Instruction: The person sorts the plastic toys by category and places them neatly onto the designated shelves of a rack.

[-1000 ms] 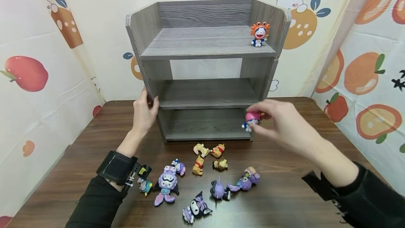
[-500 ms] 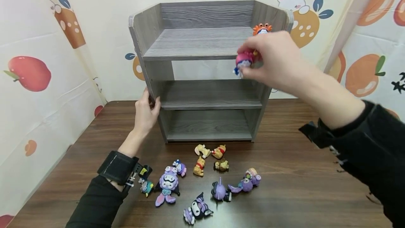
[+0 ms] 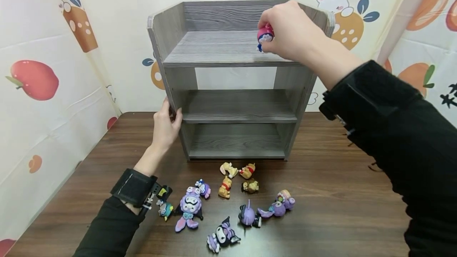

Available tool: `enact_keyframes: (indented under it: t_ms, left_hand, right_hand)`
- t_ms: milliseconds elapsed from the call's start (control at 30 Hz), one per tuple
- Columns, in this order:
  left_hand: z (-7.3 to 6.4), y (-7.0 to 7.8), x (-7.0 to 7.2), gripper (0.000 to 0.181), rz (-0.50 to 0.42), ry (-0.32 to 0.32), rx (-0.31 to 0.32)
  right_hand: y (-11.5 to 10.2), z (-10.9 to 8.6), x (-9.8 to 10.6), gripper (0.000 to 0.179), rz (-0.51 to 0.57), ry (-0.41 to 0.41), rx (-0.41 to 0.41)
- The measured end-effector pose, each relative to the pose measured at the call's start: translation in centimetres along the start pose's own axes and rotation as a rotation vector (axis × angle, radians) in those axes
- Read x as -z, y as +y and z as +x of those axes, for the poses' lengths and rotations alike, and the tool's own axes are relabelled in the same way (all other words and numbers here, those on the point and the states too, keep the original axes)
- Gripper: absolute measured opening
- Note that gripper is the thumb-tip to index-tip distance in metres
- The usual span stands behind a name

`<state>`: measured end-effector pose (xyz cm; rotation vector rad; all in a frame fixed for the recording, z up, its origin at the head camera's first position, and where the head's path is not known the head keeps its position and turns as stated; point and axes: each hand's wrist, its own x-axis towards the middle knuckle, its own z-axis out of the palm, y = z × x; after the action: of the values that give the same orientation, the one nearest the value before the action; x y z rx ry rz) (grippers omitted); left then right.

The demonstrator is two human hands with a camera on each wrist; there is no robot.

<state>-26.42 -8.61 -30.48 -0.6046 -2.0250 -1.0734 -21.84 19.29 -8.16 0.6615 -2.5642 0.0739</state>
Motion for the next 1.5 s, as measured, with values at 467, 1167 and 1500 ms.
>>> enact_keyframes:
  t_ms: [467,1167,1500]
  left_hand:
    - [0.0,-0.1,-0.1,0.048,0.004,0.007,-0.003]
    - [0.0,0.1,-0.3,0.049,0.001,-0.001,0.013]
    - [-0.1,0.0,-0.3,0.048,-0.009,0.001,0.014]
  right_hand:
    - [1.5,3.3,-1.0,0.028,-0.079,-0.167,-0.035]
    - [2.1,4.1,-1.3,0.034,-0.117,-0.270,-0.077]
    - [2.5,4.3,-1.4,0.045,-0.148,-0.314,-0.070]
